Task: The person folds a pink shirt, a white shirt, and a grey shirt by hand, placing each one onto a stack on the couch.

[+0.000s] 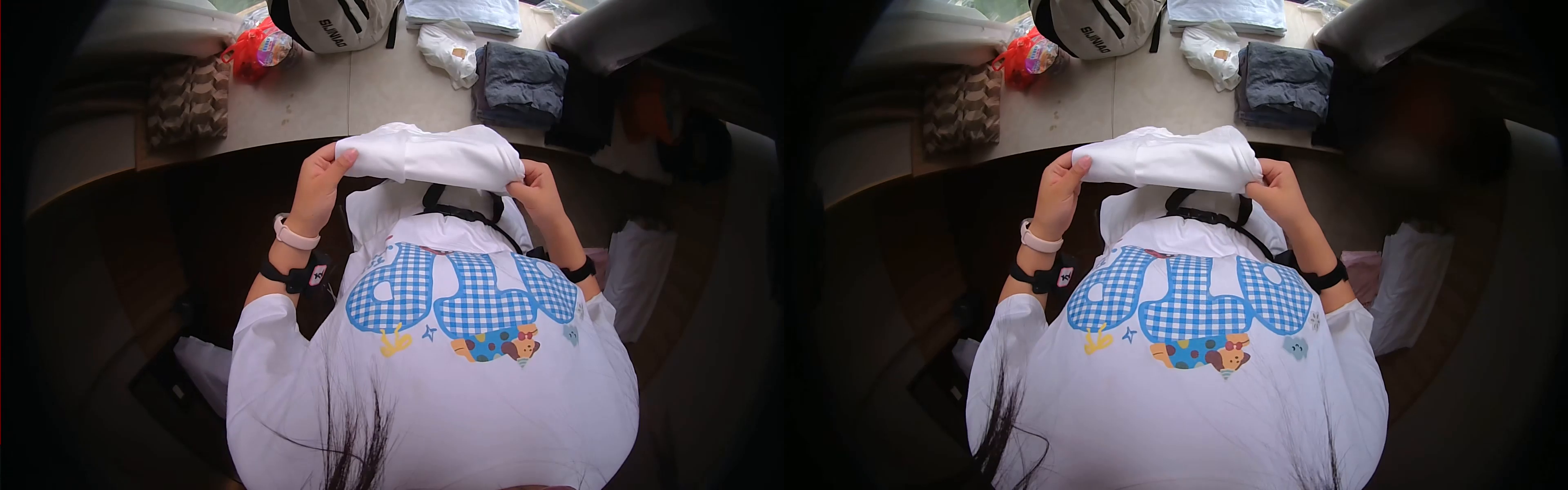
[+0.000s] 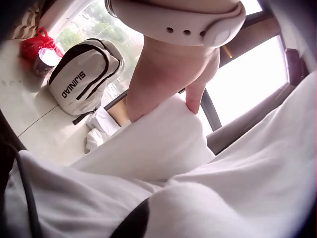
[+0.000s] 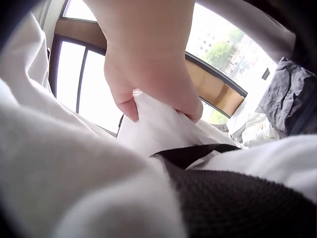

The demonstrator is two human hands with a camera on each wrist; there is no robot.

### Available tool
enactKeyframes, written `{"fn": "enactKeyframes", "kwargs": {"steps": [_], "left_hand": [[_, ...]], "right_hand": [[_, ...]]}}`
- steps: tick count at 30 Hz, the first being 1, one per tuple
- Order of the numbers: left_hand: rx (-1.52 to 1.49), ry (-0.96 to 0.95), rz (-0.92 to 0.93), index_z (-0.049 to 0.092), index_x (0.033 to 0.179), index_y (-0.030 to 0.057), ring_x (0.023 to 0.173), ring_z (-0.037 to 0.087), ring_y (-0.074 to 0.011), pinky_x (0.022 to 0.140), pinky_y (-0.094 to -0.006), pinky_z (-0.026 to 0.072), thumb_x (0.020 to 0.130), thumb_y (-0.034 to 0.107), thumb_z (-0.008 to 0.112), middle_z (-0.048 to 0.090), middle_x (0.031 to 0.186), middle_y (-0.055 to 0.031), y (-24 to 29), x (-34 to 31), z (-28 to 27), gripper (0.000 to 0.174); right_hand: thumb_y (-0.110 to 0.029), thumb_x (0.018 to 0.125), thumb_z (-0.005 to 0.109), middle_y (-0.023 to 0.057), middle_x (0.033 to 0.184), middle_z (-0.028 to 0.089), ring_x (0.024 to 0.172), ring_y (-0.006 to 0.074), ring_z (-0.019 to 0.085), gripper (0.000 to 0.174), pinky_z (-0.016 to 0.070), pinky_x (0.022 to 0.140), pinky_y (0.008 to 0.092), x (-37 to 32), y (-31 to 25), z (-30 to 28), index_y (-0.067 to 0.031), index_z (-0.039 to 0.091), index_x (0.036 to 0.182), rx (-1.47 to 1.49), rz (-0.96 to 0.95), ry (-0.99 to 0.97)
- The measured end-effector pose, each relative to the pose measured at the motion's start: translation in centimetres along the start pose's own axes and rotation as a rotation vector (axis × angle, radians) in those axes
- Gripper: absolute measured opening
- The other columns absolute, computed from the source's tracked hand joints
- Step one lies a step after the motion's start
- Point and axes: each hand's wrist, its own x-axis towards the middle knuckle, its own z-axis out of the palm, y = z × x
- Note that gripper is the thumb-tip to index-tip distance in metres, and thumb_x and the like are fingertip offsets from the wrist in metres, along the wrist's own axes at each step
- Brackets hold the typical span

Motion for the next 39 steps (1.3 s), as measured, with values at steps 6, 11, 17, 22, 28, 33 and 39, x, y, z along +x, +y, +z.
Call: {"fn": "enactKeyframes", "kwargs": {"steps": [6, 11, 17, 22, 28, 33, 39], "left_hand": [[-0.037, 0.182, 0.106, 0.057, 0.103, -0.0040, 0.086, 0.056, -0.0100, 0.079, -0.0211, 0.0408, 0.091, 0.025, 0.048, 0.062, 0.094, -0.0064, 1.1, -0.7, 0.3, 0.033], [-0.264, 0.127, -0.037, 0.051, 0.112, -0.0032, 0.087, 0.057, -0.0118, 0.080, -0.0238, 0.0423, 0.091, 0.025, 0.048, 0.061, 0.093, -0.0080, 0.8, -0.2, -0.3, 0.036], [-0.250, -0.174, -0.151, 0.024, 0.133, 0.0036, 0.087, 0.058, -0.0131, 0.082, -0.0248, 0.0435, 0.081, 0.013, 0.061, 0.061, 0.093, -0.0092, -1.0, 1.1, 0.5, 0.064], [0.028, -0.140, -0.005, 0.051, 0.118, 0.0013, 0.087, 0.057, -0.0126, 0.082, -0.0229, 0.0436, 0.076, 0.000, 0.063, 0.062, 0.094, -0.0095, 0.7, 2.6, 1.1, 0.044], [0.325, -0.069, 0.227, 0.064, 0.099, -0.0004, 0.089, 0.057, -0.0158, 0.083, -0.0256, 0.0424, 0.072, -0.002, 0.065, 0.064, 0.094, -0.0102, 2.6, 0.7, 1.5, 0.027], [0.703, -0.132, 0.379, 0.065, 0.098, 0.0014, 0.078, 0.061, -0.0197, 0.086, -0.0331, 0.0415, 0.067, 0.000, 0.068, 0.066, 0.082, -0.0116, 3.9, -3.9, 1.5, 0.031], [0.776, -0.044, 0.142, 0.066, 0.094, 0.0024, 0.074, 0.063, -0.0203, 0.085, -0.0362, 0.0434, 0.067, 0.002, 0.069, 0.066, 0.078, -0.0122, 1.5, -7.3, 1.9, 0.027]], "right_hand": [[0.006, 0.066, 0.047, 0.0058, 0.086, 0.061, 0.075, 0.0090, 0.058, 0.033, 0.0441, 0.070, 0.0203, 0.2, -2.1, 1.0, 0.0043, 0.055, 0.098, 0.225, -0.093, 0.161], [0.002, 0.068, 0.048, 0.0102, 0.092, 0.061, 0.081, 0.0146, 0.060, 0.037, 0.0466, 0.076, 0.0249, 0.5, -2.9, 1.9, 0.0047, 0.053, 0.104, 0.466, 0.055, 0.119], [-0.008, 0.069, 0.055, 0.0130, 0.101, 0.058, 0.090, 0.0195, 0.059, 0.047, 0.0464, 0.082, 0.0301, 1.2, -4.0, 1.3, 0.0043, 0.047, 0.113, 0.646, 0.192, -0.016], [-0.001, 0.065, 0.055, 0.0069, 0.093, 0.059, 0.082, 0.0127, 0.058, 0.040, 0.0448, 0.078, 0.0247, 1.4, -3.8, -0.4, 0.0025, 0.051, 0.104, 0.115, 0.112, 0.063], [0.008, 0.067, 0.046, 0.0054, 0.086, 0.059, 0.078, 0.0082, 0.057, 0.031, 0.0432, 0.072, 0.0188, -0.5, -4.4, -0.7, 0.0014, 0.051, 0.097, 0.008, -0.145, 0.234], [0.010, 0.072, 0.044, 0.0098, 0.086, 0.061, 0.078, 0.0092, 0.059, 0.035, 0.0443, 0.071, 0.0192, -5.6, -2.6, 2.4, -0.0041, 0.040, 0.104, 0.274, 0.086, 0.289], [0.014, 0.071, 0.043, 0.0204, 0.098, 0.061, 0.087, 0.0171, 0.061, 0.057, 0.0478, 0.073, 0.0228, -8.5, -1.1, 3.8, -0.0054, 0.029, 0.122, 0.408, 0.289, 0.365]]}}
